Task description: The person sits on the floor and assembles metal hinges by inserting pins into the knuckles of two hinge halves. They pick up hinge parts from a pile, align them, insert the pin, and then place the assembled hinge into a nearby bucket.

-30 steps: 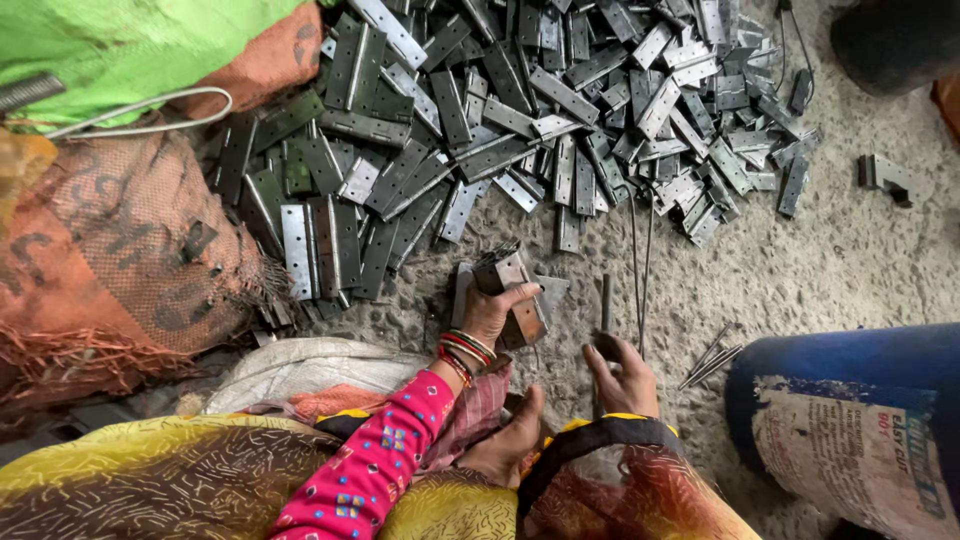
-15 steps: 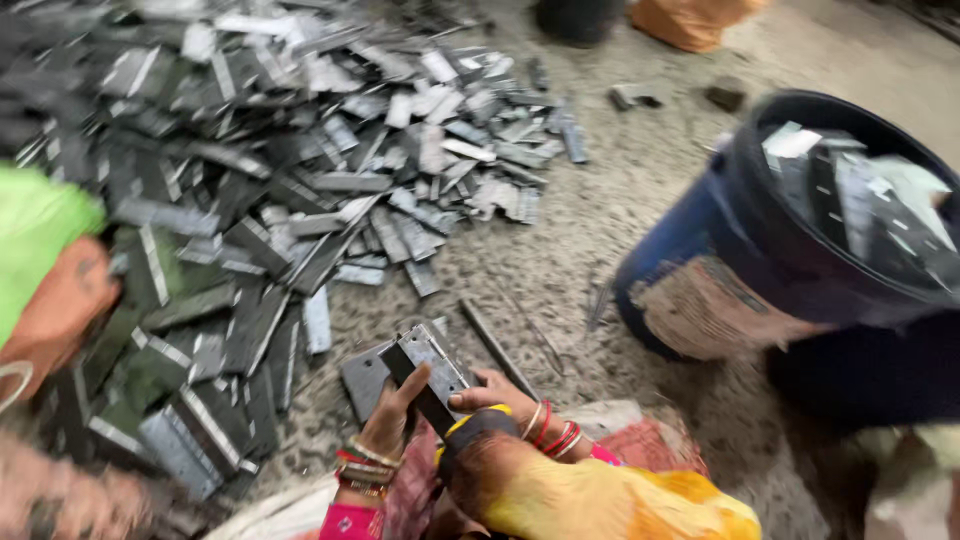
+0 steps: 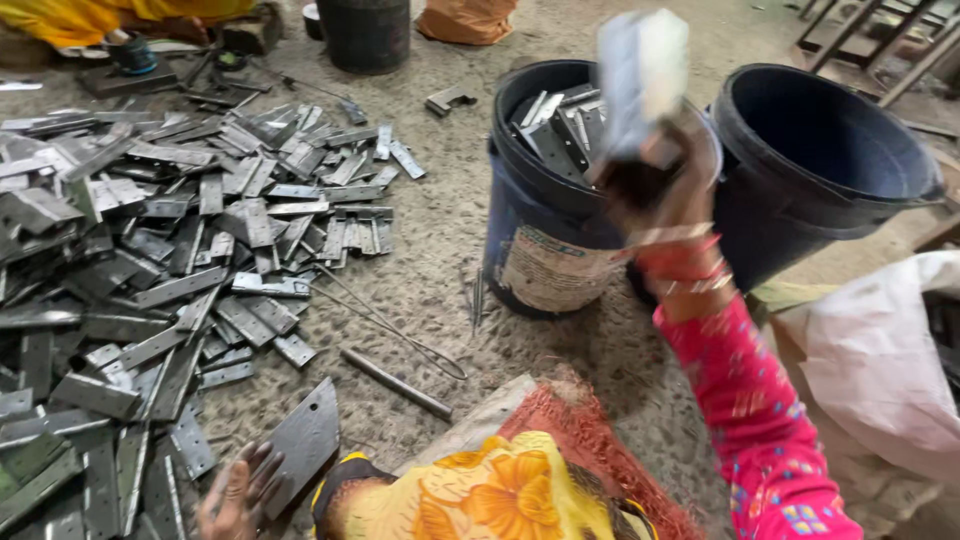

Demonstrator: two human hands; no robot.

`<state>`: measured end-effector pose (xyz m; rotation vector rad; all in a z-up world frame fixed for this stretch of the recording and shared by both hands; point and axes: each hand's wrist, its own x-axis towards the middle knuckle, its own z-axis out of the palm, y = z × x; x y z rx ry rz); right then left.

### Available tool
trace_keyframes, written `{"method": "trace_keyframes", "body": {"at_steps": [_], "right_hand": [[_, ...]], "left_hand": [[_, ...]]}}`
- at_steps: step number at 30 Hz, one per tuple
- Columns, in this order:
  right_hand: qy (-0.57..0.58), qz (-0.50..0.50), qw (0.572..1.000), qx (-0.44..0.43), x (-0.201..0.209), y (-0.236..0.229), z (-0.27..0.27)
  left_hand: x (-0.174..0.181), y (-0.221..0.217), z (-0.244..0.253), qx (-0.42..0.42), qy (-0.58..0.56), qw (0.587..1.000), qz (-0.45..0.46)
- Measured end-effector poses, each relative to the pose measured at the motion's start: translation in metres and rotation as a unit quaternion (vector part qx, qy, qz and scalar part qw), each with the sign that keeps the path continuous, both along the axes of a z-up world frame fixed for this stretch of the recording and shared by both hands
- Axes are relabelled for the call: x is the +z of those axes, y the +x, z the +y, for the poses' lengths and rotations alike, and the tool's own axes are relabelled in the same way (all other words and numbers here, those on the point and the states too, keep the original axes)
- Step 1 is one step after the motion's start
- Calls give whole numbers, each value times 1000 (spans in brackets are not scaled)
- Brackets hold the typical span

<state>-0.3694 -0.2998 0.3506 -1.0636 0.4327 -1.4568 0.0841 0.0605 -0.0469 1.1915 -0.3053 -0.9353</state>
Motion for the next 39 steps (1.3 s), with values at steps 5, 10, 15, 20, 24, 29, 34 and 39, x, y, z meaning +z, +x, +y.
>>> {"method": "trace_keyframes", "body": {"at_steps": [5, 10, 15, 20, 24, 29, 34, 39], "right_hand": [[-41, -134, 989, -44, 62, -53, -63], [15, -10, 1000, -9, 25, -4, -37], [-8, 181, 975, 131, 9, 95, 12], [-207, 345, 860, 314, 11, 203, 53], [-413, 395, 725, 383, -1, 291, 88], [-626, 545, 493, 262, -53, 400, 125], [-717, 534, 389, 224, -172, 473, 141], [-661, 544, 458, 241, -290, 518, 131]], "left_hand": [[4, -5, -5, 18, 76, 996, -36], [13, -14, -2, 58, 79, 995, -35], [46, -8, 29, 81, 75, 990, -92], [60, -5, 56, 174, 41, 981, -79], [43, -7, 52, 301, 27, 953, -32], [32, -8, 27, 360, -39, 924, 126], [38, -9, 2, 402, -69, 904, 126], [74, -22, 5, 384, -85, 910, 131]]}}
